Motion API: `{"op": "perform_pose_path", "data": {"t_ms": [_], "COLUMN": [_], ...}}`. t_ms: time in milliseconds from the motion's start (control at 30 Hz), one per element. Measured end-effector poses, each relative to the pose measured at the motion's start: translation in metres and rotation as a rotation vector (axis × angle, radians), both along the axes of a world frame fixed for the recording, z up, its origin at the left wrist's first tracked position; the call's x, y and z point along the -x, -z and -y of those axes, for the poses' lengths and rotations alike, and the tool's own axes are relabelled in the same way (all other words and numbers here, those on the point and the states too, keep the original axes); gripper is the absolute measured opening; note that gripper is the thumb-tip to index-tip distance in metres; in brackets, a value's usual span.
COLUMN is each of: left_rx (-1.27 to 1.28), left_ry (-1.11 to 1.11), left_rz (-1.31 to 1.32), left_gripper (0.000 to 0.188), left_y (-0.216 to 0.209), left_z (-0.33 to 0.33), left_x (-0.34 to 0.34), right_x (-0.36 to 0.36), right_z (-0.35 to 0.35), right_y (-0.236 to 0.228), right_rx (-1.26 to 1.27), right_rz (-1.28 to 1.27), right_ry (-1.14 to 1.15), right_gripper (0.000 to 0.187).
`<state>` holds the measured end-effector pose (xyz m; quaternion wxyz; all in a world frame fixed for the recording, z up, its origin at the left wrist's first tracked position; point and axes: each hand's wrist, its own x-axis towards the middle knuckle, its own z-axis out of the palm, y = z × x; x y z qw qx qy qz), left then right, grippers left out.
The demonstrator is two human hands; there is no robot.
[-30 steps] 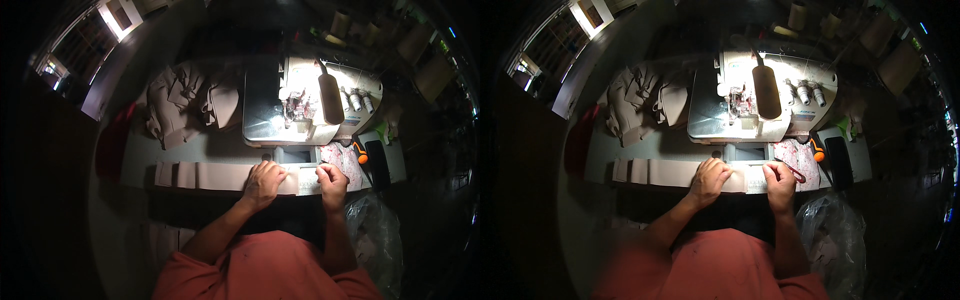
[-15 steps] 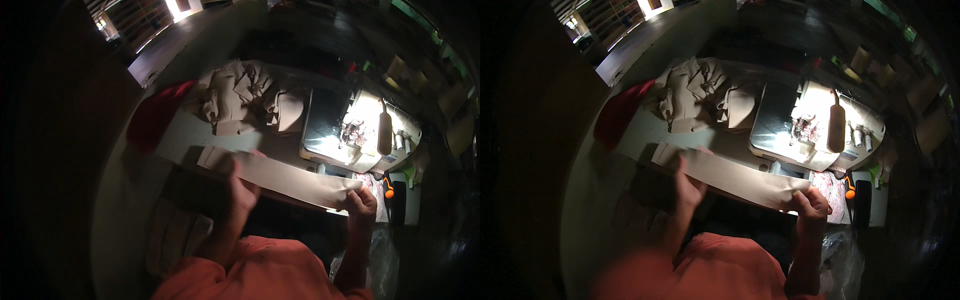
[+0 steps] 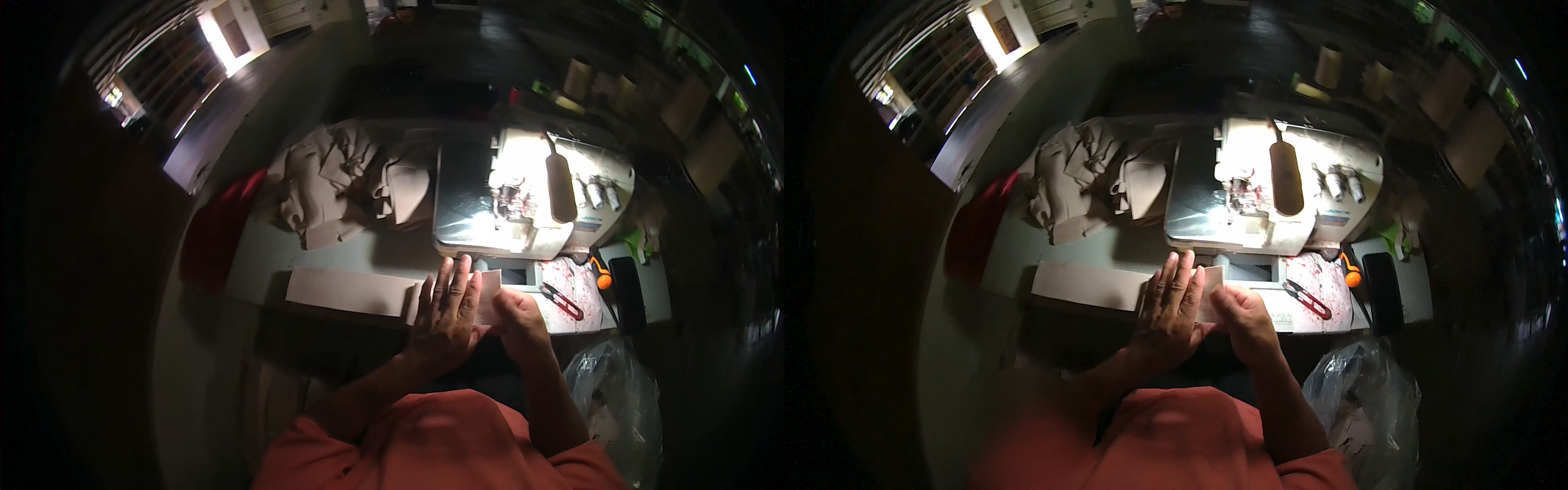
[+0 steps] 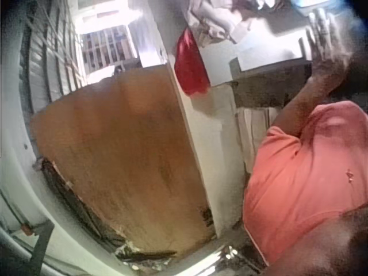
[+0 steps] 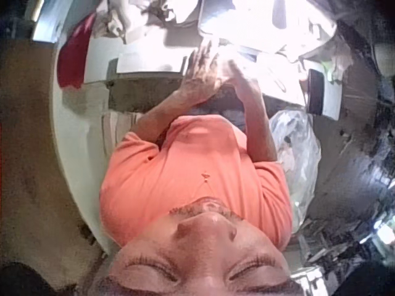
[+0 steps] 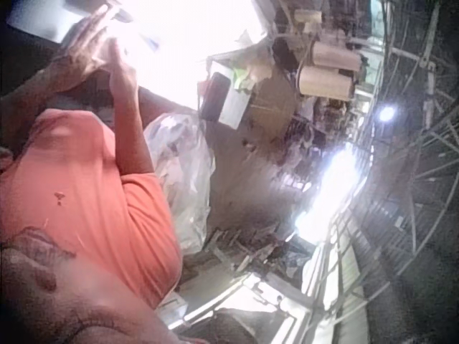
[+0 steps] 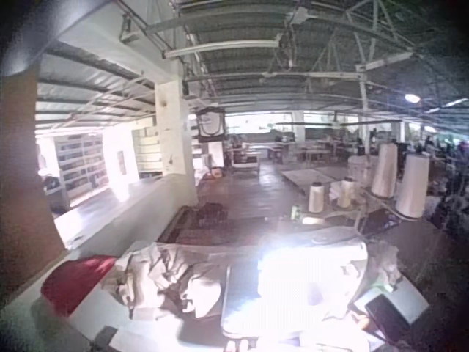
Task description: The person repeatedly folds small rectangular pieces of light-colored fabric by hand. They pick up each piece, fold it in half, and place it on a growing stack to the left of the sewing machine. The process is continuous and repetitive throughout the clip.
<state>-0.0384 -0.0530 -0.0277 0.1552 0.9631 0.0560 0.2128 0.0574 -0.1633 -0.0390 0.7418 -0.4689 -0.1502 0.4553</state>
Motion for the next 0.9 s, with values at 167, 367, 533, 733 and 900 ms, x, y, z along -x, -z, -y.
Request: {"op": "perform_pose_path", "data": {"t_ms": [167,367,533,733,900], "left_rx": [0.368,1.171,1.159,1.031,0.659], "left_ry": [0.216,0.336,0.192,0.105,0.115], "left_rz": [-0.063,-0.24,-0.171,-0.112,0.032], "left_gripper": [0.059,0.033,0.017,0.014,0.01], "left_y": [-0.001,-0.017,-0.022,-0.025,-0.02], "left_z": [-0.019,-0.046,-0.046,-0.047,-0.058], "left_x": [-0.01,-0.032,-0.033,-0.044,-0.082], "right_x": [0.005,0.007,0.004,0.001,-0.021], "right_z": [0.003,0.001,0.004,-0.002,-0.023], "right_y": [-0.011,-0.025,-0.021,-0.027,-0.005], "right_rx": [0.065,0.077,0.194,0.161,0.037], "right_rz": [0.119,0.305,0.307,0.293,0.226], "right_ry": [0.042,0.088,0.065,0.179,0.295], "right_gripper": [0.018,0.013,0.014,0.019,0.027]}}
